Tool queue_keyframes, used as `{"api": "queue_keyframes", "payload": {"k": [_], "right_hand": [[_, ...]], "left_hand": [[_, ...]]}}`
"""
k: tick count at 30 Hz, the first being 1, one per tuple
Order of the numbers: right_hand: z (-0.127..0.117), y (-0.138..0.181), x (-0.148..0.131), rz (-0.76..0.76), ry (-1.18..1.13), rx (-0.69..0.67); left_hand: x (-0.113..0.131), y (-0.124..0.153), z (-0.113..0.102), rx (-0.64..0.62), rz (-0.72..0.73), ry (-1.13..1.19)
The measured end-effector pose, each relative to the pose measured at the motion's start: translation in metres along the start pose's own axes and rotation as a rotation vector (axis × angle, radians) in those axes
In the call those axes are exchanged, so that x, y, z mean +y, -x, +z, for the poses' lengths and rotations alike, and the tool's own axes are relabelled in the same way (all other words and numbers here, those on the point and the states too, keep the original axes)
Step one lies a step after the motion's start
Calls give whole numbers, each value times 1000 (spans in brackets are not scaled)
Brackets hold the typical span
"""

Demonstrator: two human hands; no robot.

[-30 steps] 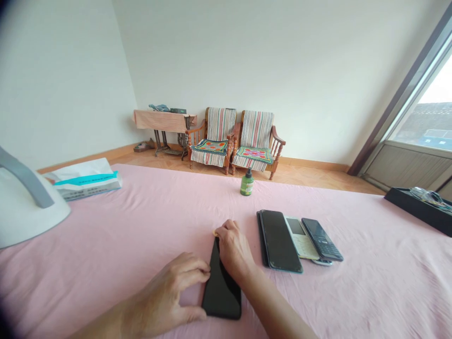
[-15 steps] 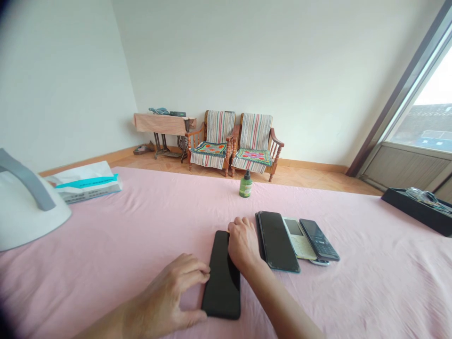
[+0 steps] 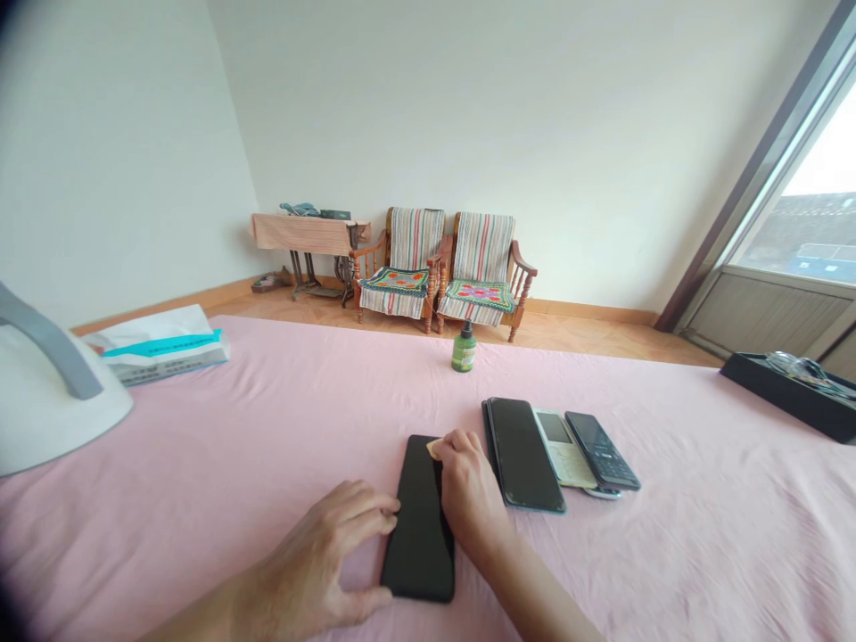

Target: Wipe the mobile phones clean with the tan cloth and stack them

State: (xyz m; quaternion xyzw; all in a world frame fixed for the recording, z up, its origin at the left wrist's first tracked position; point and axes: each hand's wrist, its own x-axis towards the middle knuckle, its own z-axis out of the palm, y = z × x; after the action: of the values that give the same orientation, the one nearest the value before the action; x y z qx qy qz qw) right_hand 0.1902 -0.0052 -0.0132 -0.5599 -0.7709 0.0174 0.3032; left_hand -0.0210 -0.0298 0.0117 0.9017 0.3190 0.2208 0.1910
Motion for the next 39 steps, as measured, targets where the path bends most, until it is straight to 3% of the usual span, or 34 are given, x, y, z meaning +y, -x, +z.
{"api": "queue_keyframes", "payload": {"k": [7,17,22,27,30,33,36,39], "right_hand": [[-8,58,-30,-9,-232,-2],[-7,3,-3,7,-93,79],[-10,52,-21,-8,-214,18],[-8,91,-28,-154,-324,-51],[-9,76,-29,-118,-362,-80],[-7,39,-25,-45,-317,-57],[2,3,-17,-55,-246,-16],[8,-12,-13,-53,-222,1]], "left_hand": [[0,0,0,-23,-6,16],[-4,2,5,19,22,-6],[-4,1,4,7,19,3],[-2,1,2,8,9,20],[-2,0,1,-12,-1,24],[-2,0,1,-29,-12,16],[-2,0,2,-27,-11,13],[-2,1,2,-21,-4,6]]}}
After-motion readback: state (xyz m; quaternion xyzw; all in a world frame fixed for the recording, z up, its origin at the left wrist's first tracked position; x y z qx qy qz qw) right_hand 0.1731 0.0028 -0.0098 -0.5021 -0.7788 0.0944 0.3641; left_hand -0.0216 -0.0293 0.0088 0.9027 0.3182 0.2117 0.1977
